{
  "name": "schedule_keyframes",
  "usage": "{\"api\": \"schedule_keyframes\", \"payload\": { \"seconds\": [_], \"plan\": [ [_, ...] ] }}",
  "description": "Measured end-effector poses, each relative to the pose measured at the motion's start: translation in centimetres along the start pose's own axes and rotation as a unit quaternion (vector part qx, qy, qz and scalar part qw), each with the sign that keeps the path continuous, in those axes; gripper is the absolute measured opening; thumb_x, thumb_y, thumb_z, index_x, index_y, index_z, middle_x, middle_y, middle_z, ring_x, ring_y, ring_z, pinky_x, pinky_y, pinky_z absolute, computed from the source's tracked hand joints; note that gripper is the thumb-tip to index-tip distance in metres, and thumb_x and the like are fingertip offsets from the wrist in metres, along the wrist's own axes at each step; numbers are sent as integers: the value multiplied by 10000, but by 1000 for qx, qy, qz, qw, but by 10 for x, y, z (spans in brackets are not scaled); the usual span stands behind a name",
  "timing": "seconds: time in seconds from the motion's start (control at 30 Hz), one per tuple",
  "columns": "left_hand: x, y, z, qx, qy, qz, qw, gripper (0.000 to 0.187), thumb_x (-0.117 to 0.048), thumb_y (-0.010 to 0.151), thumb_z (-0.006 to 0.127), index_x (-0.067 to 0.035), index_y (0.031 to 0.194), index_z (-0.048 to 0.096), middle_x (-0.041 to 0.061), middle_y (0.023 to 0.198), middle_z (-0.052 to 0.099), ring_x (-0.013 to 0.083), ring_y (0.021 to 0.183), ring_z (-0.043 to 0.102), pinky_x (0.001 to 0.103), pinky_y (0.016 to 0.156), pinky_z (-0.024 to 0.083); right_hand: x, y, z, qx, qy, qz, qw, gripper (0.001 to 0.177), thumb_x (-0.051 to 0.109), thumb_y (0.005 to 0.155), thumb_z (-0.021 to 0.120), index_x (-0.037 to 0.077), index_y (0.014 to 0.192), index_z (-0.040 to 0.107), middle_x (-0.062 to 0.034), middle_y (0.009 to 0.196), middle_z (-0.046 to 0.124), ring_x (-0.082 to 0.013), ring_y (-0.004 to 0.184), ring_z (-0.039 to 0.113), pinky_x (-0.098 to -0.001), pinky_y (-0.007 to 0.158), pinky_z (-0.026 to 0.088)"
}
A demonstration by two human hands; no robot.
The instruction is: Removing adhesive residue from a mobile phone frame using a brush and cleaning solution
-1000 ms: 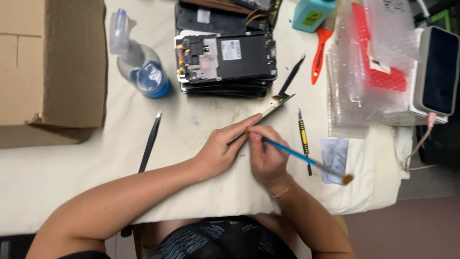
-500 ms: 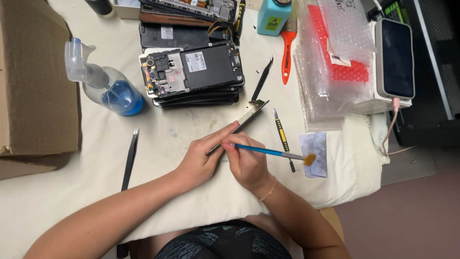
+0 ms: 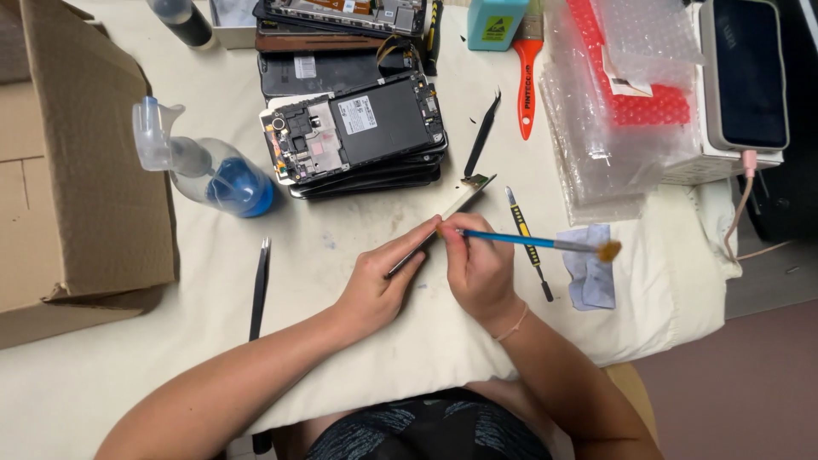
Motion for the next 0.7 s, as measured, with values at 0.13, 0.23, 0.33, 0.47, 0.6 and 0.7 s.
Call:
{"api": "schedule_keyframes", "payload": {
  "seconds": [0.13, 0.23, 0.33, 0.47, 0.6, 0.7],
  "plan": [
    [-5, 2, 0, 13, 6, -1, 1000, 405, -27, 1026, 495, -56, 1424, 564, 173, 1429, 604, 364, 1332, 543, 516, 1089, 478, 2, -6, 7, 22, -38, -23, 999, 63, 67, 1006, 626, 55, 972, 679, -30, 839, 723, -269, 698, 690, -384, 754, 576],
    [-4, 2, 0, 16, 0, -8, 1000, 408, -26, 1033, 482, -55, 1434, 552, 170, 1440, 597, 361, 1340, 539, 514, 1096, 470, -1, 3, -2, -2, -65, -54, 996, 67, 76, 1026, 621, 70, 966, 650, -14, 877, 735, -232, 748, 701, -429, 968, 490],
    [-5, 4, -2, 10, -8, -12, 1000, 398, -31, 1040, 477, -45, 1431, 553, 173, 1443, 593, 360, 1345, 539, 508, 1099, 468, -13, 16, -13, -30, -76, -7, 997, 73, 12, 1029, 626, 17, 956, 633, -71, 832, 702, -309, 779, 689, -553, 1094, 443],
    [-6, 2, -2, 7, -14, -15, 1000, 395, -37, 1041, 481, -52, 1428, 559, 166, 1439, 599, 358, 1348, 538, 507, 1098, 469, -26, 30, -24, -58, -13, 116, 991, 152, 30, 1107, 516, -26, 986, 590, -69, 629, 564, -226, 584, 557, -470, 855, 471],
    [-8, 3, -3, 5, -12, -16, 1000, 394, -36, 1043, 470, -41, 1426, 556, 177, 1436, 600, 363, 1344, 540, 515, 1096, 467, -43, 25, -23, -71, 40, 170, 982, 165, 47, 1110, 499, -10, 979, 582, 17, 488, 438, -90, 430, 405, -234, 522, 442],
    [-7, 4, -3, 1, -14, -20, 1000, 389, -38, 1039, 478, -35, 1420, 560, 181, 1430, 603, 364, 1347, 535, 515, 1101, 463, -54, 23, -20, -96, 90, 204, 970, 165, 69, 1119, 479, -8, 1006, 571, 1, 531, 456, -84, 444, 414, -219, 516, 429]
  ]
}}
Point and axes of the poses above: each hand's wrist, its own y-axis towards the middle knuckle, its own z-axis out of the palm, x = y × z, the point moved 4 cm from there along y, towards the middle knuckle
